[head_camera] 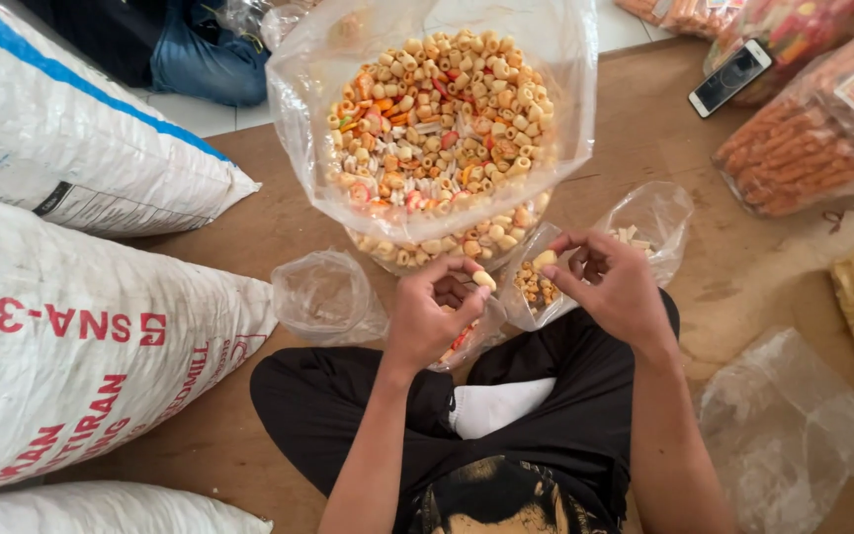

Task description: The person sits on the floor and sorts small ring-shaped snacks from a large clear bag into smaller clear bags. They use both hands to pick and place the snacks, occasionally adjusting the bags. Another person is visible in the background performing a similar task.

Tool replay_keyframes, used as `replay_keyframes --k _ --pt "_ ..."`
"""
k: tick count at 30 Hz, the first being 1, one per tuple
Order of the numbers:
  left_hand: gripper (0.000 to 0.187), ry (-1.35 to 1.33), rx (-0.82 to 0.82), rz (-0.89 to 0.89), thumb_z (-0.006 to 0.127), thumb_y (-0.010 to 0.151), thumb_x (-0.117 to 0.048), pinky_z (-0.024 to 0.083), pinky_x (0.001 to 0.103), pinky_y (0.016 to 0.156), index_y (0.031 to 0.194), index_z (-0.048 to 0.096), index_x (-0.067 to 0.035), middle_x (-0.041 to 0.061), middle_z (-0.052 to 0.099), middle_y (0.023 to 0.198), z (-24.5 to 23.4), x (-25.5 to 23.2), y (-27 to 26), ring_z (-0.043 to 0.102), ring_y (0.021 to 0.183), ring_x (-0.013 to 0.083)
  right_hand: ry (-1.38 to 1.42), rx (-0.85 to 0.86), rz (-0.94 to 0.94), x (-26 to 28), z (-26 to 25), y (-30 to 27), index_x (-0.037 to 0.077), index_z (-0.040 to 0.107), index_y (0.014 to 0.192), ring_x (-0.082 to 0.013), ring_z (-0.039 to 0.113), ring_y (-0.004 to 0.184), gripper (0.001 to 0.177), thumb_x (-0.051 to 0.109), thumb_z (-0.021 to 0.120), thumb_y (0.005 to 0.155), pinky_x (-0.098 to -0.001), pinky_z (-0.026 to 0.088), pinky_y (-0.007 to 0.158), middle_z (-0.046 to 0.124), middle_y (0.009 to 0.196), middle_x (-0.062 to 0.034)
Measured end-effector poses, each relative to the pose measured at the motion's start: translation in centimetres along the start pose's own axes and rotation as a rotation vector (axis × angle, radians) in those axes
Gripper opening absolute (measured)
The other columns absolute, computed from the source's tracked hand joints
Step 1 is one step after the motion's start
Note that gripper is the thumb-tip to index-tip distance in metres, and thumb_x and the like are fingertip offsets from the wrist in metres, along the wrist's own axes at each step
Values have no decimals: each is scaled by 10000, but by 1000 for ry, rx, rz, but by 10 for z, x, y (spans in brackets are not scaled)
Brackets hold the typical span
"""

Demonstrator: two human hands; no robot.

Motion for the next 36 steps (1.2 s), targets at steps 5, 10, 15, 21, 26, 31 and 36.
replay_keyframes --k 5,10,15,21,26,31,36 --pt "268 86 22 38 823 799 -71 565 214 526 1032 727 23 137 723 913 14 7 5 659 584 117 -286 85 162 -101 11 26 82 758 1067 -241 582 602 282 163 790 799 -382 488 635 722 802 -91" --pt "253 170 111 90 823 797 -100 550 220 494 1017 736 -11 115 717 888 39 19 -2 669 560 137 -563 181 332 -186 25 37 159 750 1106 -390 722 948 327 306 762 814 -528 554 854 793 996 -22" --pt "207 342 226 31 758 816 -129 557 277 528 989 712 -25 110 694 875 66 55 1 666 571 166 -727 227 475 -241 31 39 265 761 1117 -296 730 1052 330 374 734 807 -489 577 930 791 1009 79" --pt "197 784 366 5 651 879 -254 614 458 762 972 675 -81 123 716 922 99 132 30 733 867 338 -710 156 480 -252 20 44 280 772 1101 -309 729 1054 310 388 728 814 -508 575 922 790 1018 65" --pt "212 1037 387 77 606 894 -190 631 486 703 1026 659 -33 152 682 1027 116 233 64 748 822 383 -668 150 446 -224 12 43 250 775 1121 -330 719 1074 314 345 718 828 -510 566 942 793 1037 26" --pt "208 1054 363 84 622 926 -191 630 504 714 1045 651 -23 159 656 1045 103 181 59 742 869 412 -554 81 355 -194 -5 47 189 779 1106 -391 716 1023 278 292 703 859 -542 554 921 790 1025 -53" --pt "278 756 372 213 591 948 -285 619 463 788 1102 714 -90 156 731 999 95 51 35 734 953 391 -442 -34 202 -120 -31 44 243 786 1115 -150 679 743 266 279 762 852 -337 542 767 771 965 50"
Point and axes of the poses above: each hand's wrist, its own y-axis towards the middle knuckle, its own z-axis out of the palm, x = y × z, the point moved 5 cm from there along y, towards the middle knuckle
